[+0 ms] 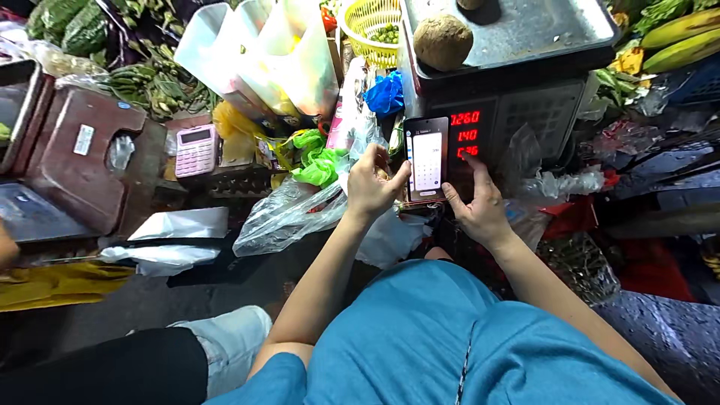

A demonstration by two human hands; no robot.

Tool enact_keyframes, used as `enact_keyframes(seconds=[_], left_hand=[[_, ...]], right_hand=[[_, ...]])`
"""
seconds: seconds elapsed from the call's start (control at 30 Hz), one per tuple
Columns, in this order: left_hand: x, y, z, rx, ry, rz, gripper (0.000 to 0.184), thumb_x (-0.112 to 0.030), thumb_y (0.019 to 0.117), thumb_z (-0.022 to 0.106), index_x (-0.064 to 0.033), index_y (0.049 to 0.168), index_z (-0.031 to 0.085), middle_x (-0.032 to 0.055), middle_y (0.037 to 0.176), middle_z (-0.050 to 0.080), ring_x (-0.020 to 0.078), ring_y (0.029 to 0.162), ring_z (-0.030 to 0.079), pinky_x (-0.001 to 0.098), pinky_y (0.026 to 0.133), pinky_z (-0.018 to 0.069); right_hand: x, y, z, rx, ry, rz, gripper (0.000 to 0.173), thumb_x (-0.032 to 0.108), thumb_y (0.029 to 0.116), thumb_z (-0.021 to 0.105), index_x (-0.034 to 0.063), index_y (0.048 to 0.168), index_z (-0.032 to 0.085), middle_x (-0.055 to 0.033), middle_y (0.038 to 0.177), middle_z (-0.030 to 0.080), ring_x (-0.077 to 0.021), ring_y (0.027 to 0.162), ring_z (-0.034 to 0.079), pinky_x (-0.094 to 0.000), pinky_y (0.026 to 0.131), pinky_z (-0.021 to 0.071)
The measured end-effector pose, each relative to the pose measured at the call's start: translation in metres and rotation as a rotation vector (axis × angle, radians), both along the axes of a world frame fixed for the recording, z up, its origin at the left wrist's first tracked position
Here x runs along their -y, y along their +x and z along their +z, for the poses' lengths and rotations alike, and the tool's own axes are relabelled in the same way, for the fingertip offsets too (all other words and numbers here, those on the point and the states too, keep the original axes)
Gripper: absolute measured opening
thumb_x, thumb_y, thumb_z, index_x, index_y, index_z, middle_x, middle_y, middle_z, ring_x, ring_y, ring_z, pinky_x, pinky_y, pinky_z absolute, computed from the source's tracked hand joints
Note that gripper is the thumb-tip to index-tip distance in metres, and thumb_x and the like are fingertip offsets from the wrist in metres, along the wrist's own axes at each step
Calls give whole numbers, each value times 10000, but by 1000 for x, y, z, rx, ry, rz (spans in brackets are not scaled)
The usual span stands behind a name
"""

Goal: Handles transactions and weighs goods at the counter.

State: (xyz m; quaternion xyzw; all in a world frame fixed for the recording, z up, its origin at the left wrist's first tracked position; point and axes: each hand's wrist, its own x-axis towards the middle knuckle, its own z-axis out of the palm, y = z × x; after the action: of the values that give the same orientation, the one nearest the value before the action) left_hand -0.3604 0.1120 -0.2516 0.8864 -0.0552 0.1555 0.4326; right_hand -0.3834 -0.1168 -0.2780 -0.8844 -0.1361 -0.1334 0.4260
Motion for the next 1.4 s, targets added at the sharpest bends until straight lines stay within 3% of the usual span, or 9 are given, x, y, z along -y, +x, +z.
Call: enact_keyframes(seconds=[0.1,0.2,0.43,0.5,0.63,0.77,0.97,1.13,1.4], left_hand=[[3,12,-1,-12,-17,9,389,-391,878,743,-72,1064,618,22,786,603,128,629,569,339,590,498],[3,16,-5,2,-67,-12,392,-362,869,760,-74,1084,604,18,801,600,123,645,572,325,603,505],[-6,0,-9,-34,-152,-117,300,-186,841,742,-65,1080,607,48,859,614,116,675,583,270,584,499],[-10,-2,-13,-88,-189,-201,370,-179,805,795,-63,1112,624,67,979,650,128,721,620,287,608,536],[-8,-4,-28,-129,-248,-342,598,-142,722,883,-70,1243,598,75,1141,672,117,692,637,284,587,559],[-5,-5,-34,-144,-289,-362,681,-106,718,875,-67,1315,550,75,1114,676,111,719,634,254,578,536],[-5,2,-38,-155,-307,-366,552,-112,732,861,-19,1230,643,39,1028,718,46,718,637,210,621,540],[-7,4,-36,-219,-247,-353,519,-151,737,867,-52,1208,674,17,1024,739,42,778,663,232,694,557],[-7,-4,-35,-157,-212,-356,414,-110,794,799,-66,1187,674,24,987,734,77,710,648,253,619,541]], right_hand=[[0,7,-2,-113,126,34,633,327,1018,604,52,1532,357,-123,1137,699,-148,991,710,-352,879,593],[1,9,-3,-174,153,57,627,306,1013,615,76,1530,346,-100,1068,720,-129,936,725,-345,854,603],[16,24,-1,-418,292,243,959,192,896,761,209,1644,161,-114,1189,692,-140,984,714,-329,871,599],[22,30,-3,-455,338,316,1018,149,876,786,266,1651,137,-100,1219,678,-138,992,715,-308,870,605],[19,27,-4,-451,374,345,1011,118,877,767,269,1654,139,-70,1236,682,-110,1022,714,-280,891,603],[10,19,-10,-357,336,308,1011,126,880,773,260,1660,144,-55,1287,678,-89,1055,705,-281,901,605],[1,17,-16,-318,296,245,1021,144,891,782,268,1663,126,-86,1329,654,-127,1100,697,-335,921,605],[8,21,-17,-315,333,338,1128,93,822,823,256,1666,91,-76,1384,624,-135,1163,674,-340,972,593],[8,18,-16,-293,274,289,904,55,926,620,211,1667,124,-107,1371,629,-117,1112,680,-302,924,582]])
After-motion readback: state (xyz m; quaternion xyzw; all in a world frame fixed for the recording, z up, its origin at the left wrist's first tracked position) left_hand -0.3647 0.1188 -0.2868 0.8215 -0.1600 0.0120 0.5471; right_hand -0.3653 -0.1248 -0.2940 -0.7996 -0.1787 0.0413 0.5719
